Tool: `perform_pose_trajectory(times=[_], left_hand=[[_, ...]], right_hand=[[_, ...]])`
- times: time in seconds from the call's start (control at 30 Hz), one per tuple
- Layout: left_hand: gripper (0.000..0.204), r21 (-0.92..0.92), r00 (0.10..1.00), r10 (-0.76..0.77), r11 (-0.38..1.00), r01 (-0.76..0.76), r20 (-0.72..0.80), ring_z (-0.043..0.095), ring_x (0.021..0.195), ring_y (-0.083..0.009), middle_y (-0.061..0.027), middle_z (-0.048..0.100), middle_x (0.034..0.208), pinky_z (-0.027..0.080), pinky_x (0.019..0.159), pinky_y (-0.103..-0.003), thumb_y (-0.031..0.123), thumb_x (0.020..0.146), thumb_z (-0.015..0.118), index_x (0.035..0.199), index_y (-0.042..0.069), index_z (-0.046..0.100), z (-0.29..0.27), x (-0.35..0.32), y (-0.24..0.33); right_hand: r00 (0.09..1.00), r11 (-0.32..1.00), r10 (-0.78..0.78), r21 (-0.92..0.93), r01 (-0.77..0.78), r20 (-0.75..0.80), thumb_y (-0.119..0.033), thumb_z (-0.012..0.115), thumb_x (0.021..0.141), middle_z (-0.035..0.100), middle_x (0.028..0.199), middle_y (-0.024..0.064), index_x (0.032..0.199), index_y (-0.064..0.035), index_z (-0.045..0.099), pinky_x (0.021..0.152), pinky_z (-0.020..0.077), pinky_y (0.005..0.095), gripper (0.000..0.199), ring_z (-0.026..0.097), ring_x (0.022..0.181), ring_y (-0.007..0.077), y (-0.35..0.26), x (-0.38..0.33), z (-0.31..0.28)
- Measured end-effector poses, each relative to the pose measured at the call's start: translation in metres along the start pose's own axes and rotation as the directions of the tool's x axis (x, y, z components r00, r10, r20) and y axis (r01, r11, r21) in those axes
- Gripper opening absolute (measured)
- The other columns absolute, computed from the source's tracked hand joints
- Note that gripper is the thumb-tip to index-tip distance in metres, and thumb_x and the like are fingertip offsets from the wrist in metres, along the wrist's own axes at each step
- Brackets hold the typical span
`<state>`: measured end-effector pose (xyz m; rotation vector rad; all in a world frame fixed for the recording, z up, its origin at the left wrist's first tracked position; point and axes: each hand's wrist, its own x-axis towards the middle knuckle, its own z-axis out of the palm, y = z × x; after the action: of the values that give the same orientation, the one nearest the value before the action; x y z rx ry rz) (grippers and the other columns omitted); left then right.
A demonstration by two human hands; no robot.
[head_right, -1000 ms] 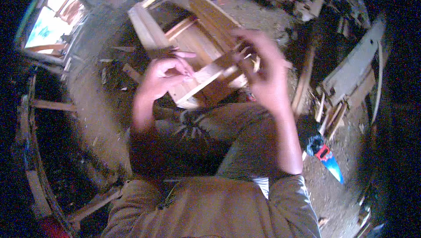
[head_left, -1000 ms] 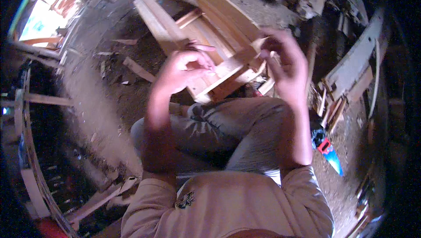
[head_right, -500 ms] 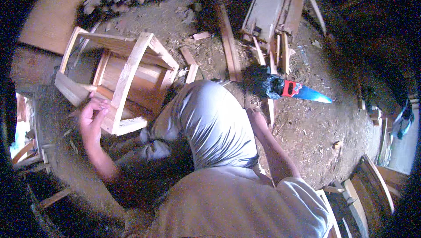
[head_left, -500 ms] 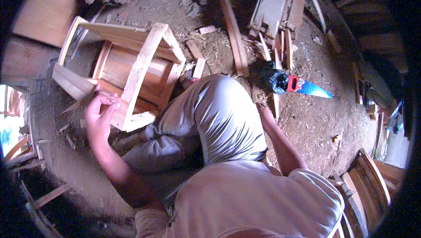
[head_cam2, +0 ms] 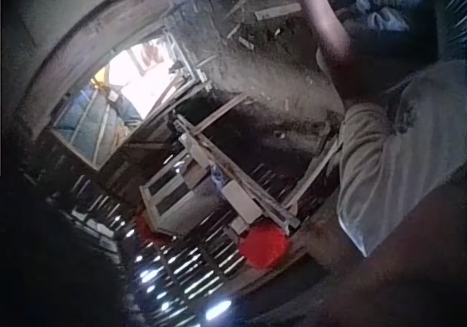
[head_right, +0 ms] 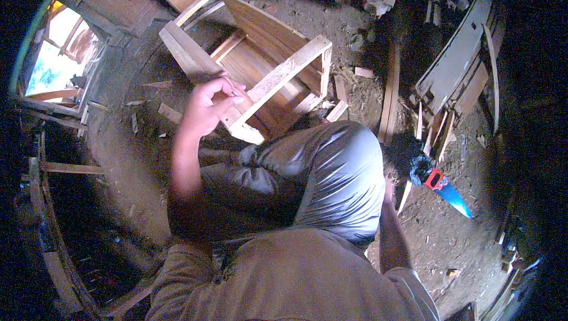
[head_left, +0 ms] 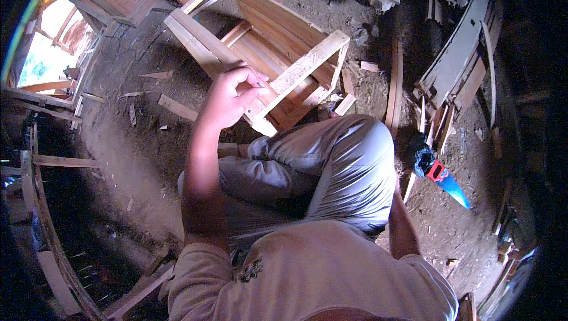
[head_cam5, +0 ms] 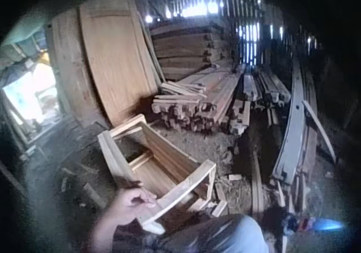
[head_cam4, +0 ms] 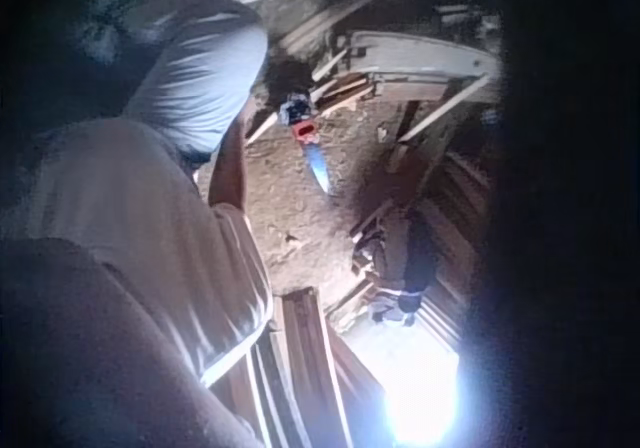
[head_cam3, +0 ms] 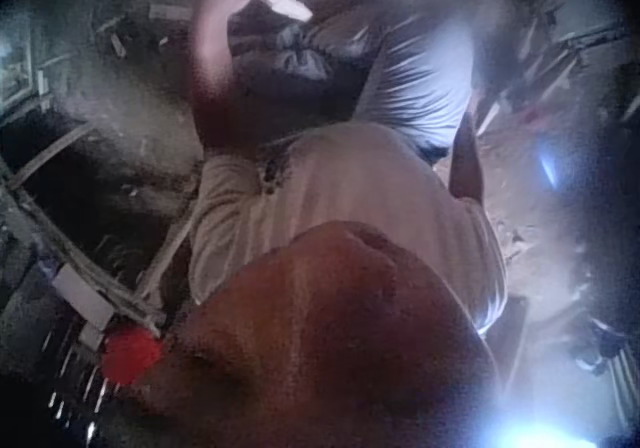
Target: The person is assembling a small wooden frame by hand. They place nails into pre-drilled holes and hammer them in using a hammer. The person adjusts the frame and continues nailing the joints together.
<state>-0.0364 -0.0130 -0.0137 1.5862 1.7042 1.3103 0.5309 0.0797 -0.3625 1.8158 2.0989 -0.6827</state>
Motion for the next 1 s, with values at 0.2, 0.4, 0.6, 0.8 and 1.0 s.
perform_pose_trajectory(times=[0.2, 0.4, 0.6, 0.8, 1.0], left_hand=[[0.015, -0.017, 0.998, -0.035, 0.999, 0.034, -0.055, 0.070, 0.106, -0.0231, -0.0105, 0.061, 0.093, 0.056, 0.089, -0.032, -0.014, 0.089, 0.062, 0.084, -0.003, 0.052, 0.006, -0.012, 0.008], [0.020, -0.111, 0.995, -0.075, 0.992, 0.067, -0.064, 0.070, 0.108, -0.0214, -0.0069, 0.066, 0.092, 0.042, 0.109, -0.038, -0.008, 0.088, 0.069, 0.082, 0.003, 0.053, 0.007, -0.012, -0.003], [0.018, -0.167, 0.982, -0.180, 0.971, 0.169, -0.055, 0.068, 0.109, -0.0219, -0.0070, 0.060, 0.093, 0.053, 0.095, -0.033, -0.010, 0.089, 0.066, 0.084, 0.001, 0.052, 0.005, -0.015, -0.003], [0.012, -0.081, 0.994, -0.097, 0.992, 0.094, -0.041, 0.070, 0.105, -0.0216, -0.0110, 0.069, 0.097, 0.055, 0.092, -0.035, -0.007, 0.089, 0.065, 0.085, -0.001, 0.056, 0.006, -0.008, -0.007], [0.010, -0.090, 0.998, -0.048, 0.995, 0.043, -0.049, 0.070, 0.104, -0.0219, -0.0124, 0.070, 0.097, 0.054, 0.090, -0.034, -0.007, 0.089, 0.064, 0.089, -0.001, 0.056, 0.008, -0.009, -0.009]], right_hand=[[0.993, 0.993, -0.113, 0.011, 0.113, 0.012, -0.016, 0.055, 0.099, 0.072, 0.091, 0.0215, 0.106, -0.0045, 0.071, 0.072, 0.0563, 0.0495, 0.022, 0.071, 0.089, 0.0418, -0.025, 0.031, -0.043], [0.701, 0.774, -0.350, 0.230, 0.590, -0.621, -0.015, 0.068, 0.093, 0.072, 0.092, 0.0208, 0.105, -0.0013, 0.071, 0.074, 0.0555, 0.0418, 0.018, 0.072, 0.084, 0.0342, -0.165, 0.047, -0.215], [0.204, 0.225, -0.893, -0.004, 0.974, -0.401, -0.007, 0.081, 0.080, 0.069, 0.116, 0.0139, 0.120, -0.0035, 0.069, 0.097, 0.0498, 0.0410, 0.042, 0.063, 0.111, 0.0316, -0.368, -0.044, -0.350], [0.287, 0.301, -0.953, 0.187, 0.935, 0.099, -0.013, 0.082, 0.076, 0.072, 0.092, 0.0119, 0.118, -0.0112, 0.074, 0.079, 0.0526, 0.0354, 0.043, 0.065, 0.084, 0.0217, -0.444, -0.043, -0.349], [0.239, 0.255, -0.966, 0.192, 0.948, 0.101, -0.012, 0.084, 0.073, 0.071, 0.079, 0.0062, 0.115, -0.0074, 0.074, 0.068, 0.0511, 0.0336, 0.043, 0.061, 0.067, 0.0155, -0.445, -0.032, -0.343]])
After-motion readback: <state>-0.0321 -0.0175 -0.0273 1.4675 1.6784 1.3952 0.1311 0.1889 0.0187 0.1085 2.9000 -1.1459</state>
